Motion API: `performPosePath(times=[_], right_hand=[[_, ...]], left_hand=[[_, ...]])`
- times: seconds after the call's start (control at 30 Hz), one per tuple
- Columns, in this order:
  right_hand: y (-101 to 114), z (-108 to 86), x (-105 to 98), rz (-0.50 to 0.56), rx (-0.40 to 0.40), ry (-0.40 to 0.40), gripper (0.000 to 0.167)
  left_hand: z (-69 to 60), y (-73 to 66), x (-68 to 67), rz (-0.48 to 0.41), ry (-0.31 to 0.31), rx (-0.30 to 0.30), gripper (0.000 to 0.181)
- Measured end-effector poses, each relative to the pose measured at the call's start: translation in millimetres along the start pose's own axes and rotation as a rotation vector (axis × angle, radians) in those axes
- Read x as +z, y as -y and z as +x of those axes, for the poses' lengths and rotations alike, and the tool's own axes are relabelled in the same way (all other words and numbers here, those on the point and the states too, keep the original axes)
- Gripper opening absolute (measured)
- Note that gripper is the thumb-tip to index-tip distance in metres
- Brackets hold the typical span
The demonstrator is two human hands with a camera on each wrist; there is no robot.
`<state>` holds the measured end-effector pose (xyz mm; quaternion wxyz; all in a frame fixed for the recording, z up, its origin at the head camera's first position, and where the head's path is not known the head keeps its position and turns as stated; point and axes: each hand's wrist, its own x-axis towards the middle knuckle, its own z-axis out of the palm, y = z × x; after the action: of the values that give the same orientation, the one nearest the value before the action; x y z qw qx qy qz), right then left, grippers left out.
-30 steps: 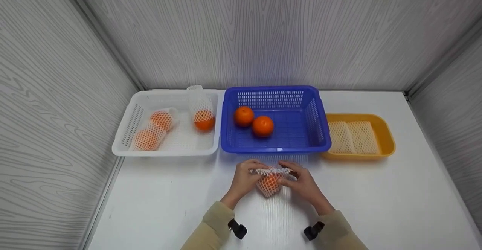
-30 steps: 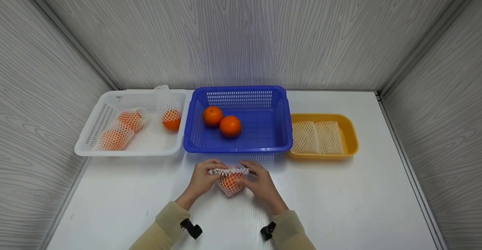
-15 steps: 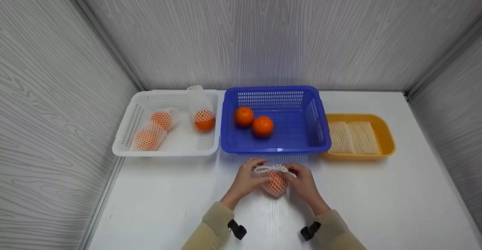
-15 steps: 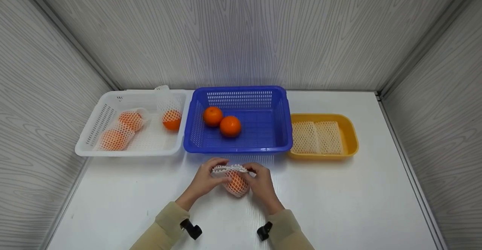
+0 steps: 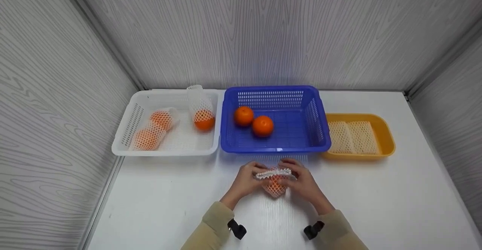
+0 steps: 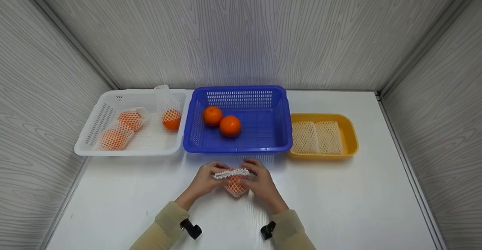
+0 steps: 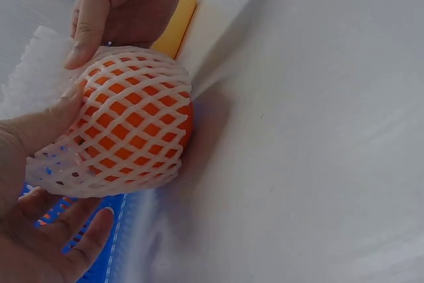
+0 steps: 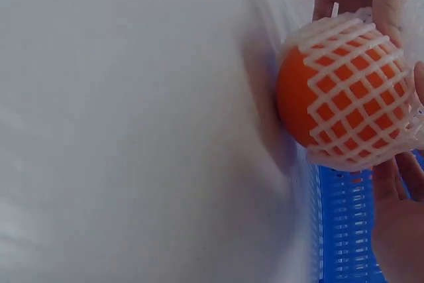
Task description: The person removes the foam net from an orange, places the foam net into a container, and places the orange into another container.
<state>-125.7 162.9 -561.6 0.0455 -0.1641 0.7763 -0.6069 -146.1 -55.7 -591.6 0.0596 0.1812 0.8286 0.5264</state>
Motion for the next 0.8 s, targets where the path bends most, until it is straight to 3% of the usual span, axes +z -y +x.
performPosePath(times=[0.1,0.2,0.4,0.6,0.7,0.8], right_hand=[[-0.8,0.1,-4.4,-0.045,-0.006,0.078,0.049],[0.2,0.7,-4.7,-0.066,-0.014,0.109,0.045],[4.9,2.8,3.7,-0.102,-0.065,-0.026,0.022],[10.6,4.5,12.5,-0.152,-0.115,-0.144,0.022],[11.8,5.2,14.3,-0.164,-0.116,-0.165,0.021],[10.2,4.9,13.3,-0.140,-0.107,-0.130,0.021]], left_hand=[[-0.1,-1.9,0.6,-0.014,-0.006,0.028,0.026],[-0.5,-2.4,1.2,-0.029,-0.017,0.061,0.019],[0.7,-1.9,1.2,-0.045,-0.088,0.085,0.013],[2.0,-4.2,1.7,-0.026,-0.144,0.122,0.016],[2.9,-6.1,1.3,-0.011,-0.162,0.121,0.022],[3.3,-7.8,1.2,-0.015,-0.158,0.119,0.030]])
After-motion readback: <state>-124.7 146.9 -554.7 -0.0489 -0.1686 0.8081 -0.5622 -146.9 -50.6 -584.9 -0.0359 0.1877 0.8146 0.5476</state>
